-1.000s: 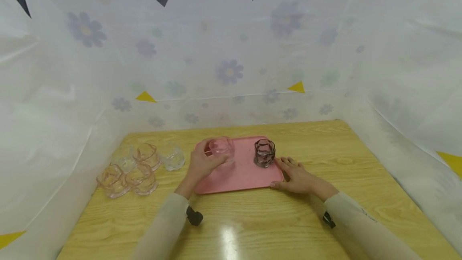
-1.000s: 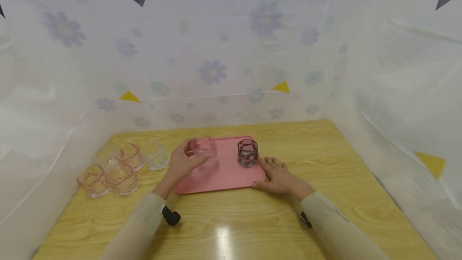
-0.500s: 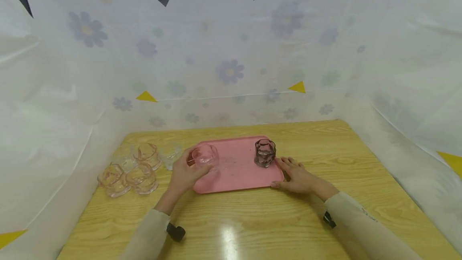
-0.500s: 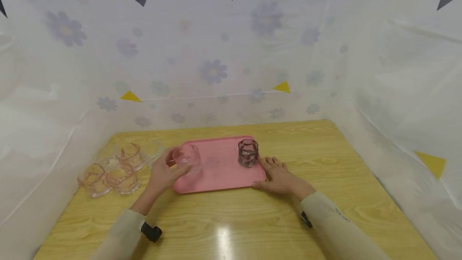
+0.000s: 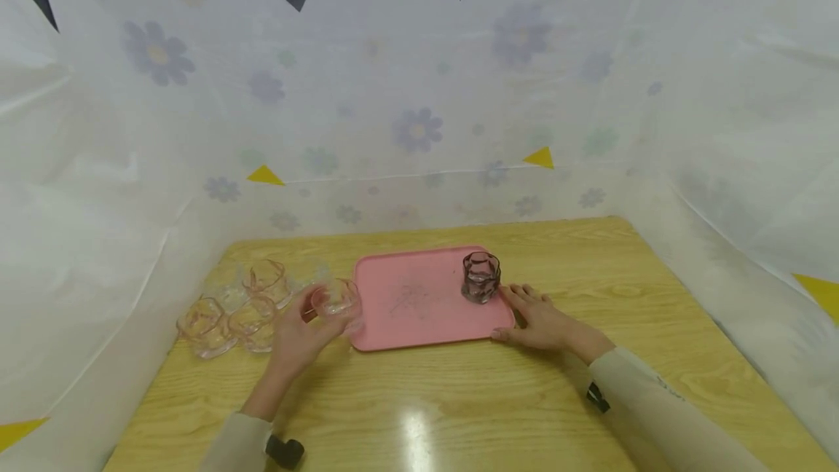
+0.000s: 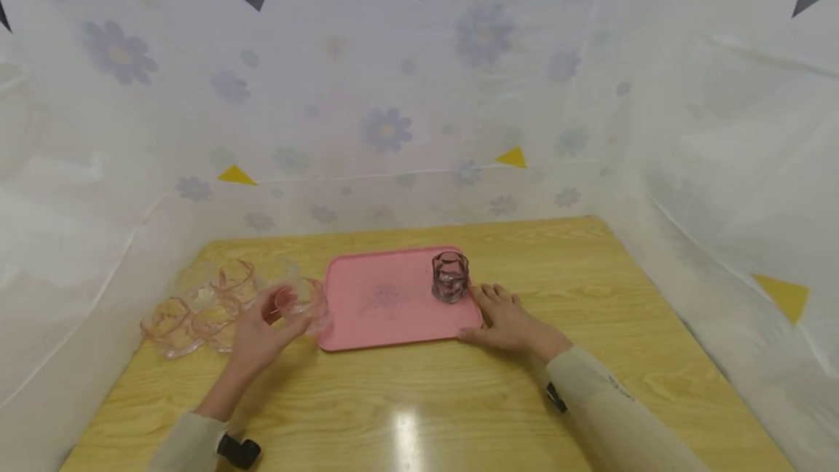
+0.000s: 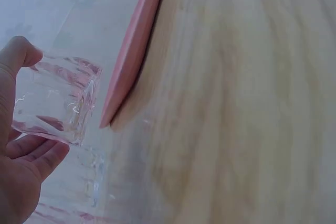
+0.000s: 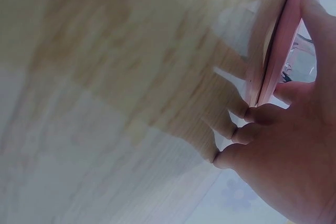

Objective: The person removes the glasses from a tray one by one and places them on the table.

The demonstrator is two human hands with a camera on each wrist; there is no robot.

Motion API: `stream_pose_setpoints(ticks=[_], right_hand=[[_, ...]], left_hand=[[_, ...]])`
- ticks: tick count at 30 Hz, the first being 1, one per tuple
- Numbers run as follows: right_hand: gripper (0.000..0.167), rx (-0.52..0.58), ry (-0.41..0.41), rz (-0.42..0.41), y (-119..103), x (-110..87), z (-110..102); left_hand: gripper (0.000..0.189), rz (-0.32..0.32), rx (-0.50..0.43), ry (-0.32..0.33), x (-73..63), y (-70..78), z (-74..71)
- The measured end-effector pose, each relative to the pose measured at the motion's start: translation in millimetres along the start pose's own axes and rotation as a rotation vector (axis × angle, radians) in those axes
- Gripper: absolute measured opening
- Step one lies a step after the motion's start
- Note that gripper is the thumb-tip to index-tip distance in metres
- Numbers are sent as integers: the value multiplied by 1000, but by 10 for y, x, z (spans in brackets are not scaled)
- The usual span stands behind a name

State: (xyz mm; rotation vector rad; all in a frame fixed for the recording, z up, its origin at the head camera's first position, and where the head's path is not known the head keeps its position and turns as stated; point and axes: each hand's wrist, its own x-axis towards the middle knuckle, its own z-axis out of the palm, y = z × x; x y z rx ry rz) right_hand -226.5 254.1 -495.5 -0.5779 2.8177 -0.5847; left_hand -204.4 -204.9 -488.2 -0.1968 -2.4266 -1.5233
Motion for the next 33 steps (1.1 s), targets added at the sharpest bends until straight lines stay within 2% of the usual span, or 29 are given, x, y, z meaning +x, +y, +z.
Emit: stream_pose_setpoints(ticks=[7, 19, 33], right_hand=[[102, 2, -2, -7, -2, -12, -6], [100, -1, -3, -6, -26, -25, -38], [101, -6, -6, 2, -47, -19, -43]], left_hand=[[69, 56, 44, 70, -89, -84, -89], [73, -48, 53, 92, -193, -120, -203], [74, -24, 50, 131, -216, -163, -244]])
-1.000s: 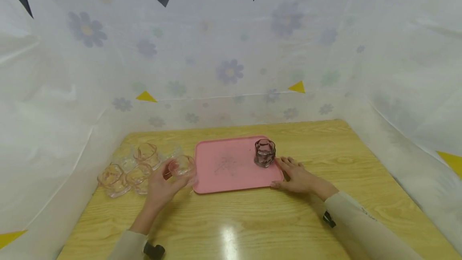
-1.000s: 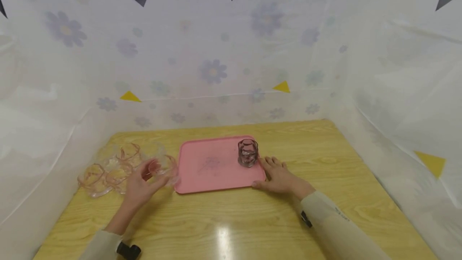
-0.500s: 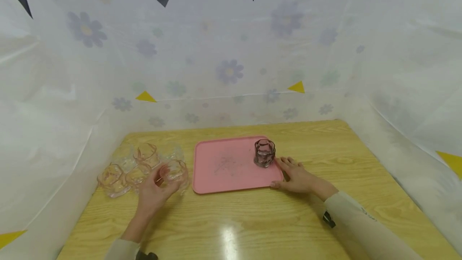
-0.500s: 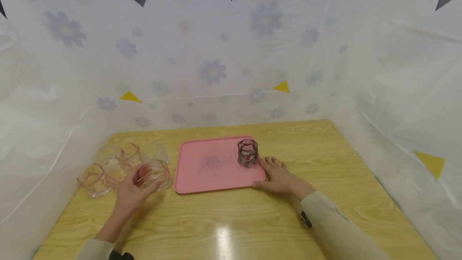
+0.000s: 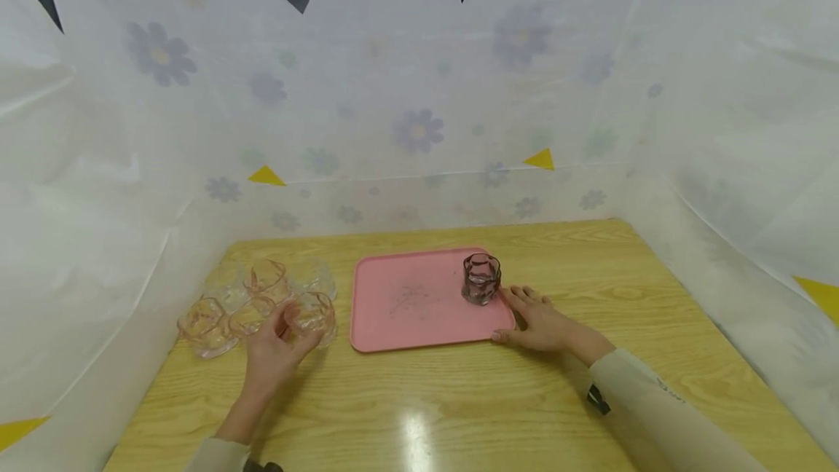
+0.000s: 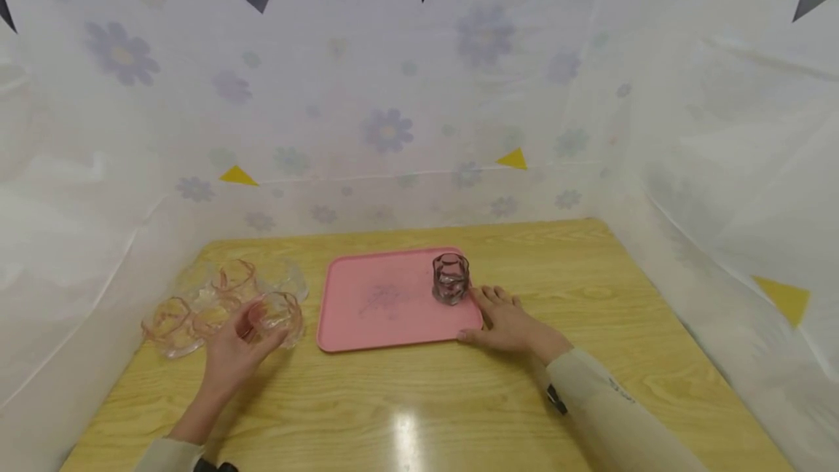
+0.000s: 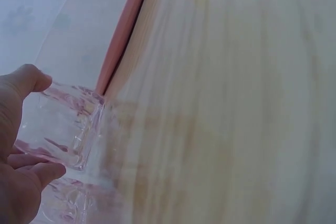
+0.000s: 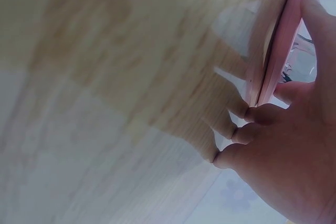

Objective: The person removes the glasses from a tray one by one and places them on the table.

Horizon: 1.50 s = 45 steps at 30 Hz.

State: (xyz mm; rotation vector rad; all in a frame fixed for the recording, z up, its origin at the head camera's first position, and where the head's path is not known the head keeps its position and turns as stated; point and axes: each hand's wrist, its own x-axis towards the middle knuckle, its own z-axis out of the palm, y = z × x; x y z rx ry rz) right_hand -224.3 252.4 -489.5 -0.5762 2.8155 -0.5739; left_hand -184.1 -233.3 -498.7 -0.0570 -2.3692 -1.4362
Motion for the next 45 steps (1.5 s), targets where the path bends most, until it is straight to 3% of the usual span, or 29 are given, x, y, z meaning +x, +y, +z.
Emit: stream_pose_setpoints(ticks=[14, 30, 40, 45], right_hand=[[101, -2, 6, -4, 13, 1, 11], [100, -2, 7, -7, -10, -12, -4], [101, 5, 6, -9, 4, -3, 12], [101, 12, -7, -2, -4, -4, 10]], left_hand=[[80, -131, -12, 10, 5, 42, 57], [87, -131, 22, 3, 19, 8, 62], [94, -44, 77, 66, 31, 50, 86], [92, 140, 107, 145, 72, 86, 77]])
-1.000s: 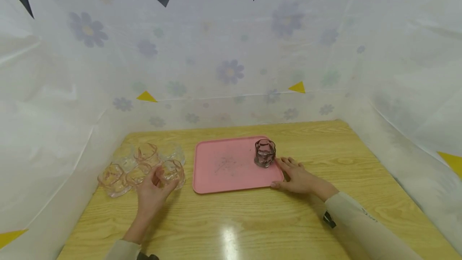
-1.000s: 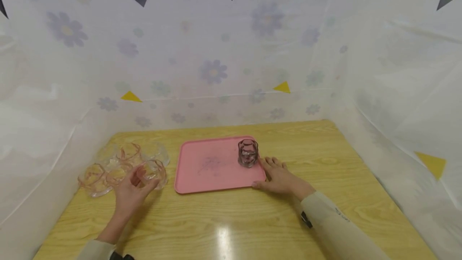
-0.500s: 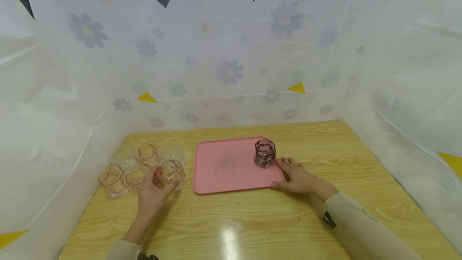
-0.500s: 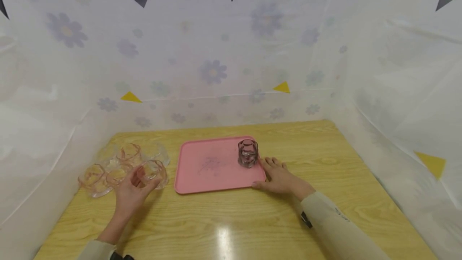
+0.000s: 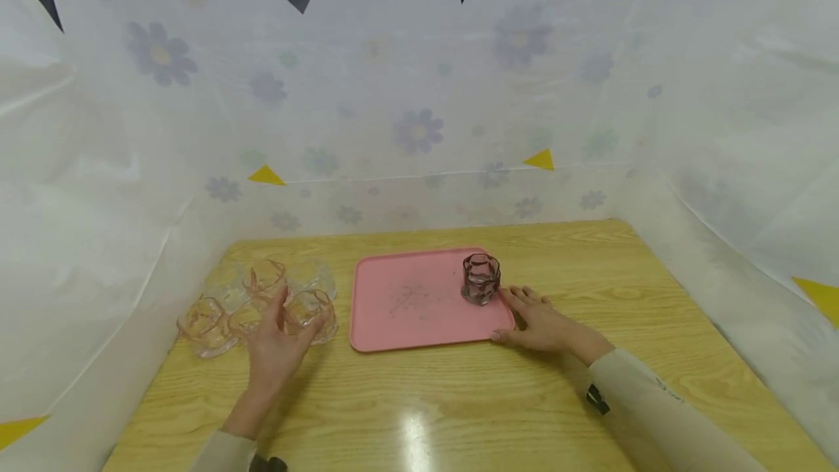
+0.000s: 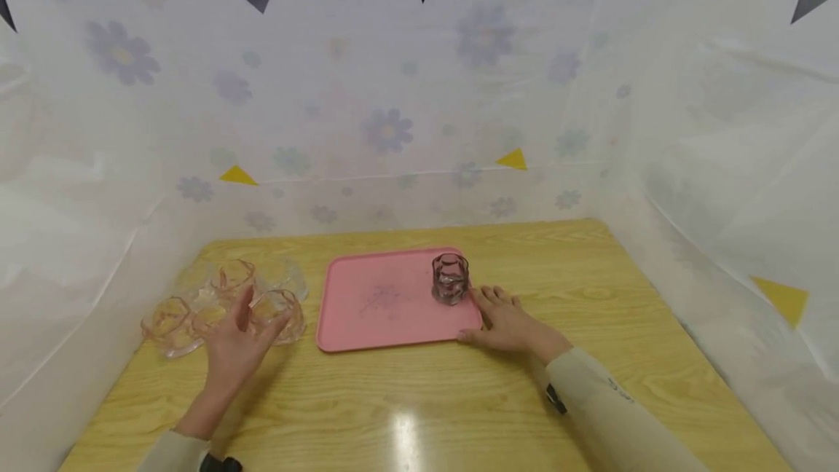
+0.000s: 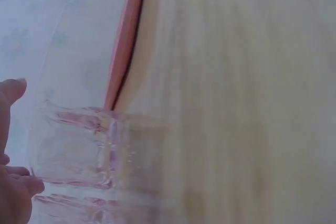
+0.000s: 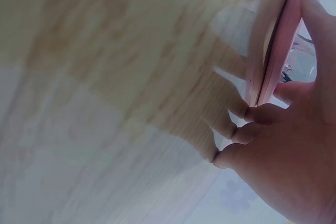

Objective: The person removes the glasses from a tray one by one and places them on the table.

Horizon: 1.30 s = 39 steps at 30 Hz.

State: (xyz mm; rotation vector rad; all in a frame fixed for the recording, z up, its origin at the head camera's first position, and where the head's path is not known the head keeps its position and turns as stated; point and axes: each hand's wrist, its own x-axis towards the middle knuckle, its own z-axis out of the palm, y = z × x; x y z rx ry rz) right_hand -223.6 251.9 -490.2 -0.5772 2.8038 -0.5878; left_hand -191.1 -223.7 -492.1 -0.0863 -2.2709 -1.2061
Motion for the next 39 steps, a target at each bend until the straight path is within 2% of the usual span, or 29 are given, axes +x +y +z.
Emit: stream_pose_setpoints(ticks=[4, 6, 8, 12, 17, 22, 28, 34, 39], right_hand=[[101, 8, 3, 2, 0, -5, -6], [101, 9, 4, 4, 0, -6, -8], [101, 12, 6, 2, 3, -5, -8], [101, 10, 6, 1, 6, -7, -8], [101, 6, 14, -4, 11, 1, -3], [102, 2, 12, -10, 9, 13, 8], [102, 9, -2, 6, 9, 17, 14], [102, 12, 5, 3, -15, 13, 3], [102, 20, 0, 8, -32, -5, -11]], left_hand=[[87, 196, 51, 88, 96, 38, -4], [83, 236, 34, 93, 140, 73, 11], [77, 262, -28, 78, 177, 132, 43], [70, 194, -120, -31, 219, 269, 161], [70, 167, -103, -187, 273, 402, 377], [72, 117, -141, -342, 324, 487, 615], [76, 62, -200, -470, 361, 639, 882], [79, 80, -212, -584, 358, 740, 1163], [79, 88, -227, -642, 346, 805, 1384]])
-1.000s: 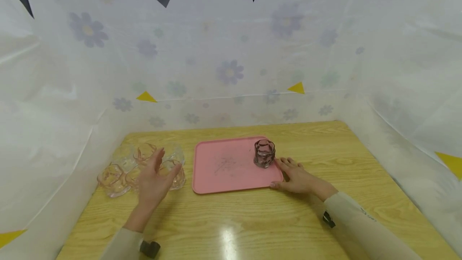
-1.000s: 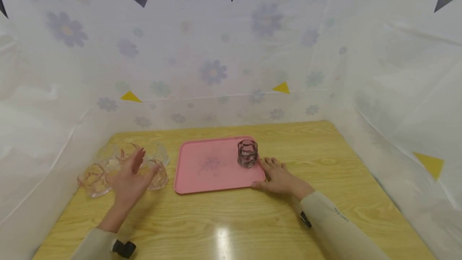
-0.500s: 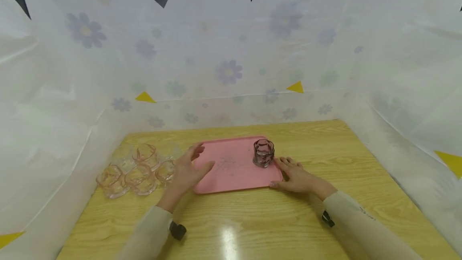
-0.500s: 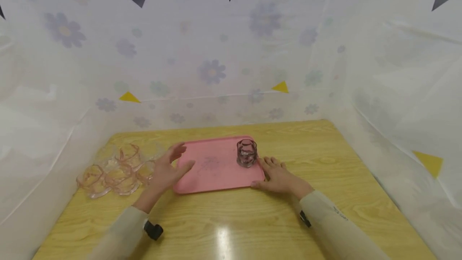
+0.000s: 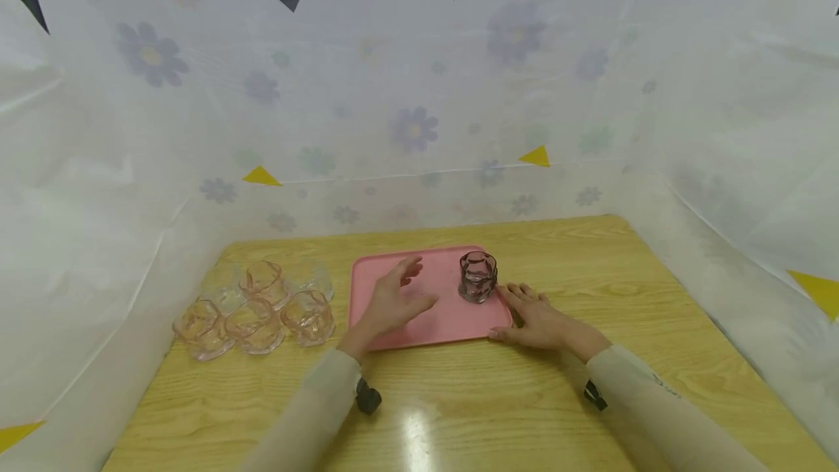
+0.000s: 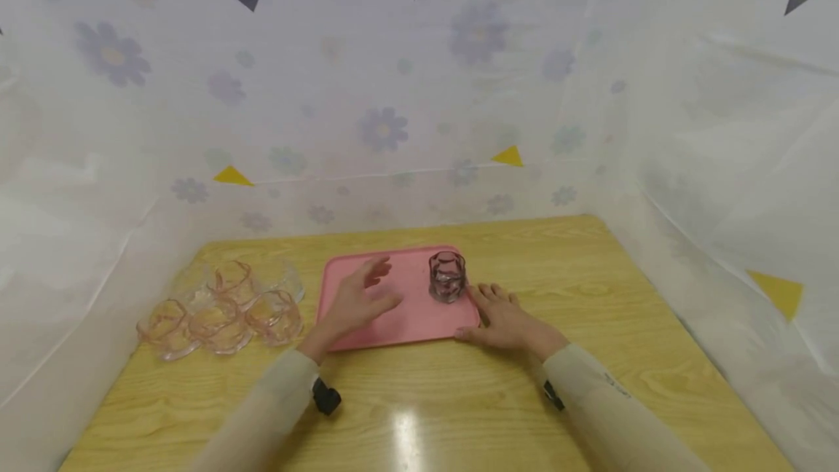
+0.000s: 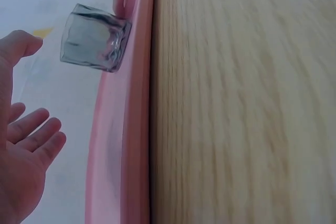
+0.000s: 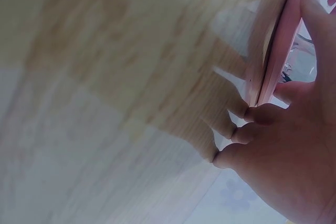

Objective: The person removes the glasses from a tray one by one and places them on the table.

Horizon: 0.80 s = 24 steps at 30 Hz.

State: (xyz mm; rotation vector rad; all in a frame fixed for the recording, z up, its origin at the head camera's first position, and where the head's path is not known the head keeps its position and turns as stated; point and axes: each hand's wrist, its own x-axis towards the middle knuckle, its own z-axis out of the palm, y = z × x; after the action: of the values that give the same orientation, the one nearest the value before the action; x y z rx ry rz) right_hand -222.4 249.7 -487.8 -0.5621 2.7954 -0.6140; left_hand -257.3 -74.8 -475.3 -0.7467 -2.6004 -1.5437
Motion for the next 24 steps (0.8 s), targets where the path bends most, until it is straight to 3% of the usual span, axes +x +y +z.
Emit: stream_pose_setpoints(ticks=[9, 17, 24], right_hand=[[101, -10, 5, 1, 25, 14, 10], [103, -9, -2, -3, 23, 31, 19], [102, -8, 5, -8, 48, 37, 26]], left_hand=[[79, 25, -20, -44, 226, 55, 259], [85, -40, -8, -97, 341, 72, 443], [85, -39, 27, -106, 407, 80, 555]])
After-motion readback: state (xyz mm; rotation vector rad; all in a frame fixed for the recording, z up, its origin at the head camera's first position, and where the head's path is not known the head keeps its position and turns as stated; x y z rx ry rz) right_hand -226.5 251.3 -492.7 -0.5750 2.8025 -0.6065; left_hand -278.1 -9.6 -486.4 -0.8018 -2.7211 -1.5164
